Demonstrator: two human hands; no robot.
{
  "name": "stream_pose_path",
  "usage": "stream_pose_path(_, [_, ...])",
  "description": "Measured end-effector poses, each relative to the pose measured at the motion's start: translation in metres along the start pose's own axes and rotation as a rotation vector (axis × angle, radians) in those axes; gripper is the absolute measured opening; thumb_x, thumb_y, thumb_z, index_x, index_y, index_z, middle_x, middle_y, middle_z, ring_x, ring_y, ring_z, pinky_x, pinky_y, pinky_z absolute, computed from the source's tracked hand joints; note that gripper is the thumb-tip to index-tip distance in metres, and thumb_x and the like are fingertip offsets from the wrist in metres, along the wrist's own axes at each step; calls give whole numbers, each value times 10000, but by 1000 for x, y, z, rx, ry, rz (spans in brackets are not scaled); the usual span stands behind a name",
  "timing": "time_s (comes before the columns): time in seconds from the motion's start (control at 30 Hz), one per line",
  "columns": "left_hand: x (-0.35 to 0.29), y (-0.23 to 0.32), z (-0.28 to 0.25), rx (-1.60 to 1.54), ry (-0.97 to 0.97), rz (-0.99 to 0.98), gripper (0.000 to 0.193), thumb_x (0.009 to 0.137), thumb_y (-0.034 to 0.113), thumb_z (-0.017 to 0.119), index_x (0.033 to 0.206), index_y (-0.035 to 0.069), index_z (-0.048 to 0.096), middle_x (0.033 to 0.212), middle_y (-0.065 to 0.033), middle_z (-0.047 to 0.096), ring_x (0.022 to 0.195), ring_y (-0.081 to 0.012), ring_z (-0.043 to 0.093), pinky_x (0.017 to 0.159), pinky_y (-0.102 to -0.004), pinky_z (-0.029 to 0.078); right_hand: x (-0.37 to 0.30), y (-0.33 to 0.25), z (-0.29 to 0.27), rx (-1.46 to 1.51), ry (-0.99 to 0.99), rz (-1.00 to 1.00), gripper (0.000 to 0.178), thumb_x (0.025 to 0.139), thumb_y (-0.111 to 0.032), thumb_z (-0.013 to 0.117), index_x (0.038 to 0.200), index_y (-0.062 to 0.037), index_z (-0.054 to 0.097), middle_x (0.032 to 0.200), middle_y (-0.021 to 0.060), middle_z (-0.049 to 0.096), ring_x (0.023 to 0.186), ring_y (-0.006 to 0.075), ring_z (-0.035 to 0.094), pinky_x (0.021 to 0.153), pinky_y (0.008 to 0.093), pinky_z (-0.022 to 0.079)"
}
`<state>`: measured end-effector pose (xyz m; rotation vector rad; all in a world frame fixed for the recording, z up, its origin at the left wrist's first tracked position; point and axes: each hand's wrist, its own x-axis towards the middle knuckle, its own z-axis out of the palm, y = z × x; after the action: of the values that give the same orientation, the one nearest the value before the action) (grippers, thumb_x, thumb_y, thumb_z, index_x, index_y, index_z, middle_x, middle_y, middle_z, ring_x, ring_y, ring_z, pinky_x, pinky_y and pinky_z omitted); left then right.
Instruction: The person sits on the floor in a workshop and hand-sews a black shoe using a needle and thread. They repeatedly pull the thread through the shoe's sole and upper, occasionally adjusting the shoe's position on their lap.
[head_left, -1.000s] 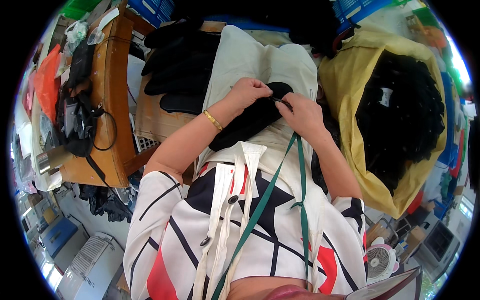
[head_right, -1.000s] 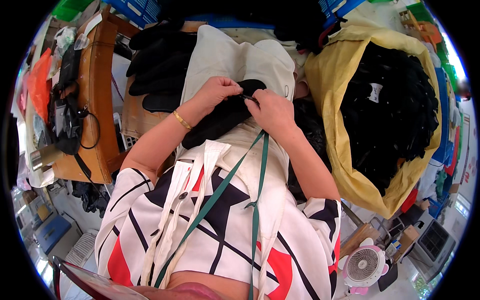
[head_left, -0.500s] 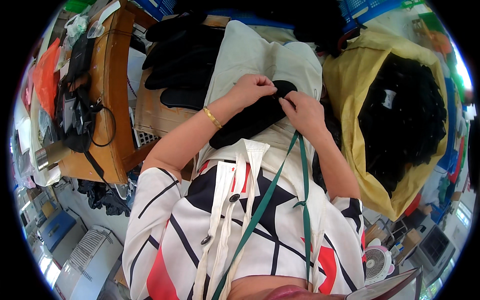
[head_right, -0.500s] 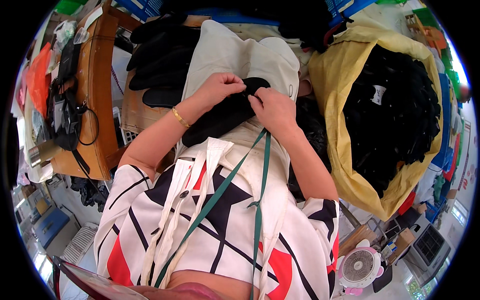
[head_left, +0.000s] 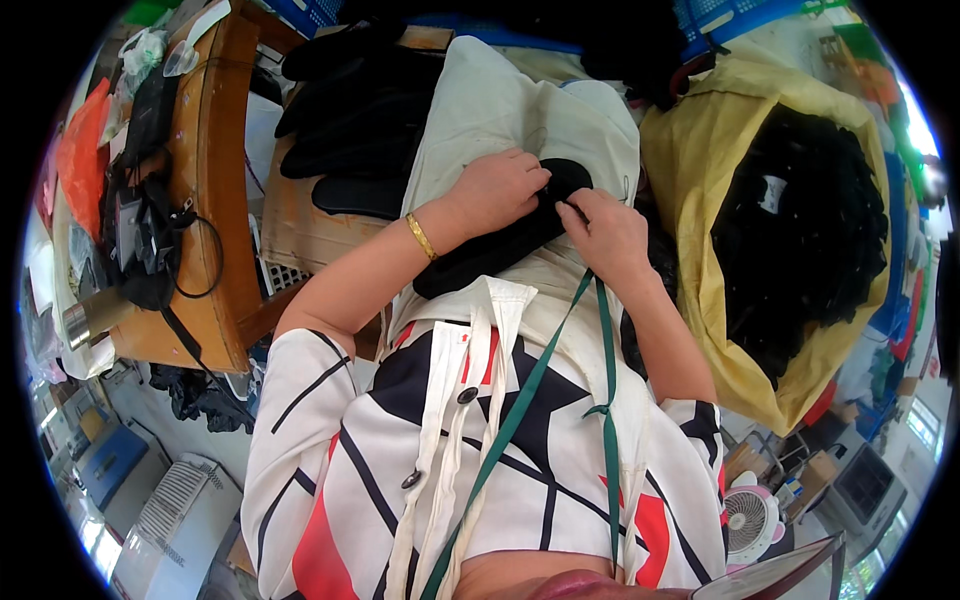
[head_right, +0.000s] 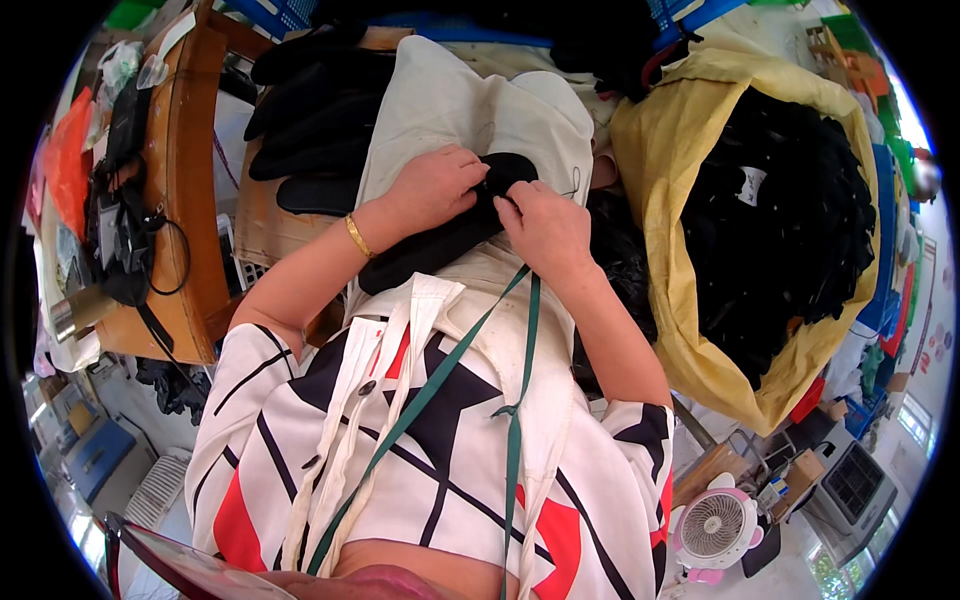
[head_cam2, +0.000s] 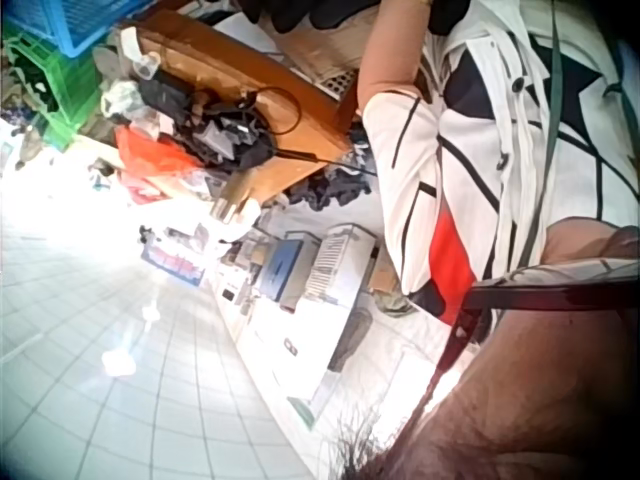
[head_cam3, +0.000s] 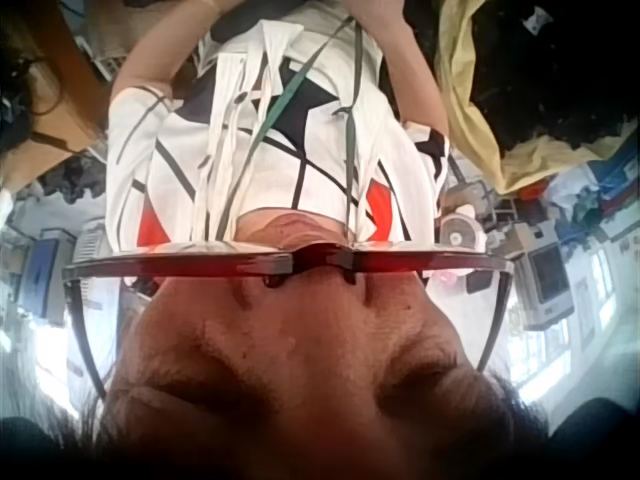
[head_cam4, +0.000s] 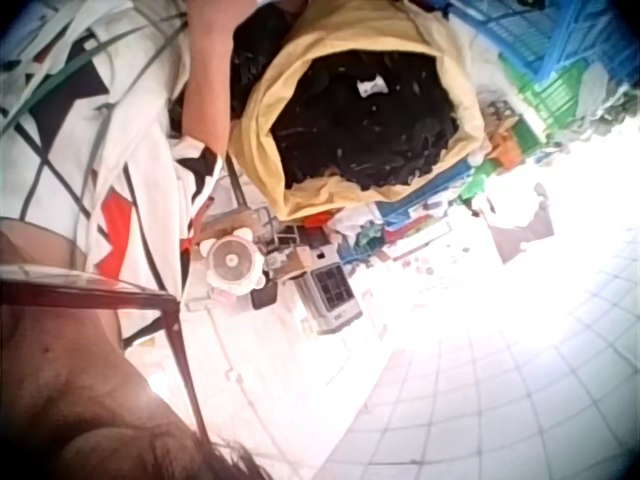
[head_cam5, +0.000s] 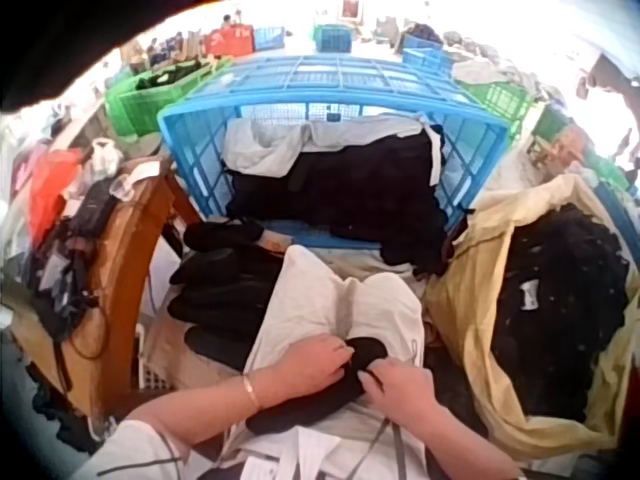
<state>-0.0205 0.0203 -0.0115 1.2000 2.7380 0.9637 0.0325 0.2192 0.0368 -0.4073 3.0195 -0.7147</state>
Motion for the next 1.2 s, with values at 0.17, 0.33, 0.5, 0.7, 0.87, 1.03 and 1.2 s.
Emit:
stream_pose_path(0.17, [-2,-3,2,21,22,18,284,713,112,704,987,57,649,910,-75,618,888,-272,607,727,-385,522,1,0,2,14,10,15,190,883,-278,641,828,-96,637,770,79,637,685,313,641,563,417,505])
stream_pose_path(0.33, [-2,-3,3,81,5,38,264,710,130,706,961,65,658,858,-59,619,849,-254,613,702,-374,529,0,-1,1,5,-22,45,198,887,-281,634,828,-93,635,778,84,639,693,316,643,579,419,509])
stream_pose_path(0.5, [-4,-4,7,133,59,100,223,705,138,703,913,68,662,794,-43,613,795,-234,622,668,-355,537,5,-12,-3,-115,-103,82,218,895,-285,620,812,-84,622,790,87,640,701,318,647,588,420,517])
stream_pose_path(0.7, [1,-7,15,145,-37,111,200,713,137,696,898,70,659,780,-59,618,766,-261,624,664,-367,532,8,-18,8,-281,-128,83,210,906,-280,605,840,-81,615,826,99,640,710,308,663,600,411,531])
stream_pose_path(0.87, [0,0,14,64,-20,26,222,719,118,689,935,75,662,832,-72,647,812,-280,636,684,-385,528,-5,-26,1,-243,-108,129,231,902,-301,611,848,-78,599,840,103,636,725,317,657,597,426,521])
stream_pose_path(1.03, [-2,4,-1,-50,24,-49,318,720,64,667,1037,88,673,962,-80,666,896,-285,640,741,-378,531,-50,-24,-23,-41,-86,3,216,857,-289,663,920,-83,651,846,98,641,736,300,657,601,383,525])
stream_pose_path(1.2, [13,19,-10,-64,32,97,420,716,-11,635,1112,121,676,1058,-86,645,959,-303,618,791,-379,525,-60,2,-19,119,217,122,175,845,-213,647,983,-105,654,866,90,643,750,278,656,609,386,528])
